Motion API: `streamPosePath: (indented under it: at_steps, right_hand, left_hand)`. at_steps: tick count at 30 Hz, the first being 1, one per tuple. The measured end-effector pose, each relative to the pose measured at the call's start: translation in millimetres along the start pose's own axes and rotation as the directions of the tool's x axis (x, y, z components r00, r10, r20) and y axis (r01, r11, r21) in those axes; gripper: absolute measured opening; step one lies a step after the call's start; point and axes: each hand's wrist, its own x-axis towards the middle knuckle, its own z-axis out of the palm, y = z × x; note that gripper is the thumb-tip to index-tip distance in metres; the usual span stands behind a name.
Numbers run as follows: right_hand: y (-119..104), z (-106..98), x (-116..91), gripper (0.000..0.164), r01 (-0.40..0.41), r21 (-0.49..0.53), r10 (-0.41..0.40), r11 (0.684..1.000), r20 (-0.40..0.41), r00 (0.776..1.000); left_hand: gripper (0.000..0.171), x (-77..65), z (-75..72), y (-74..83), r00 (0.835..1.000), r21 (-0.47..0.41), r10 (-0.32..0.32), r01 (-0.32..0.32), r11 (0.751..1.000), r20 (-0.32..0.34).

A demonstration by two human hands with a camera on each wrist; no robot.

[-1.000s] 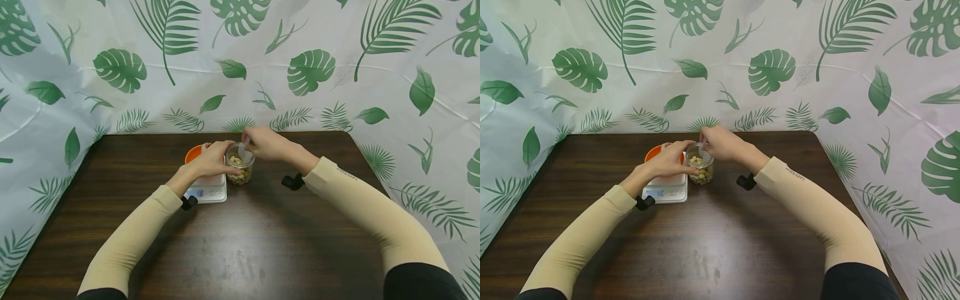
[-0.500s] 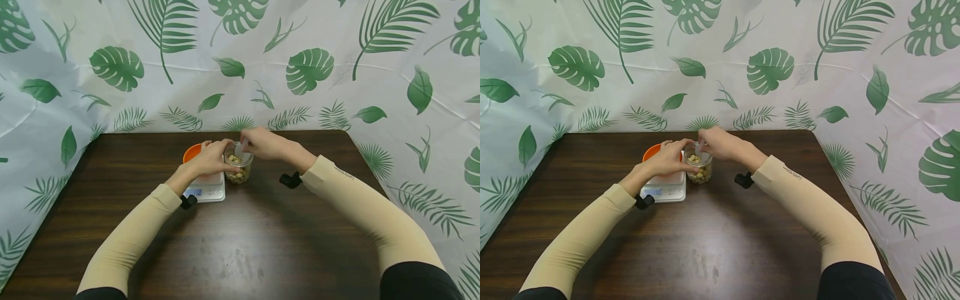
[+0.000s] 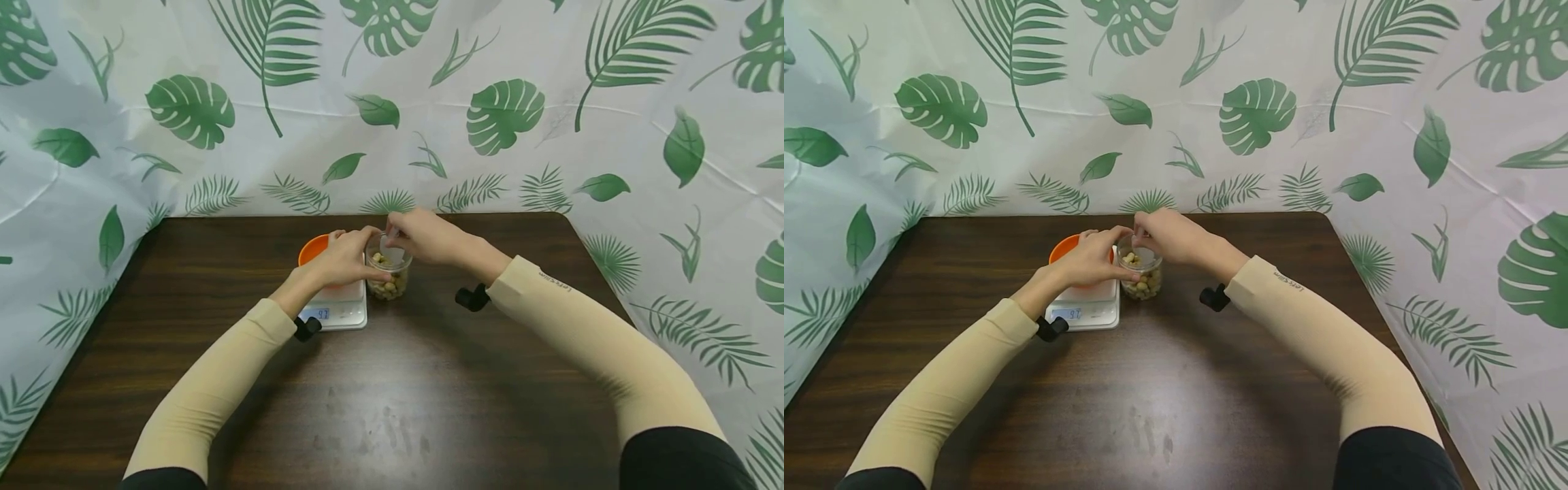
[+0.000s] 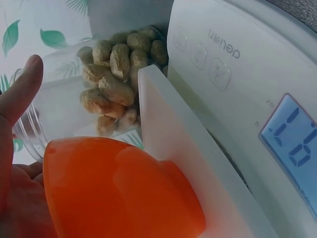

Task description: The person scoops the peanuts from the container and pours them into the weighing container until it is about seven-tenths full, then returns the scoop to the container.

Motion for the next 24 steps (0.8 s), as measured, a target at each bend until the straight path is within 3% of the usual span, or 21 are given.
streamPosePath:
  at_steps: [4, 11, 17, 24]
  right_hand:
    - [2, 2, -3, 0.014, -0.036, 0.038, 0.039, 0.999, -0.078, 0.996]
    - [-9, 17, 5, 0.011, 0.003, -0.088, -0.003, 0.996, 0.003, 1.000]
    - [0, 10, 5, 0.011, -0.012, 0.078, 0.016, 0.997, -0.050, 0.999]
    - [4, 9, 5, 0.012, 0.013, 0.116, -0.005, 0.993, -0.072, 0.997]
  left_hand:
    - [0.091, 0.9, 0.4, 0.0, 1.000, -0.009, 0.002, -0.002, 1.000, -0.005]
    - [0.081, 2.4, 0.3, 0.1, 1.000, -0.047, 0.016, -0.017, 0.999, -0.016]
    - [0.087, 1.6, -1.0, 0.4, 1.000, -0.013, 0.000, 0.000, 1.000, -0.010]
    - [0.086, 1.4, -0.1, -0.7, 1.000, -0.012, -0.002, 0.002, 1.000, -0.003]
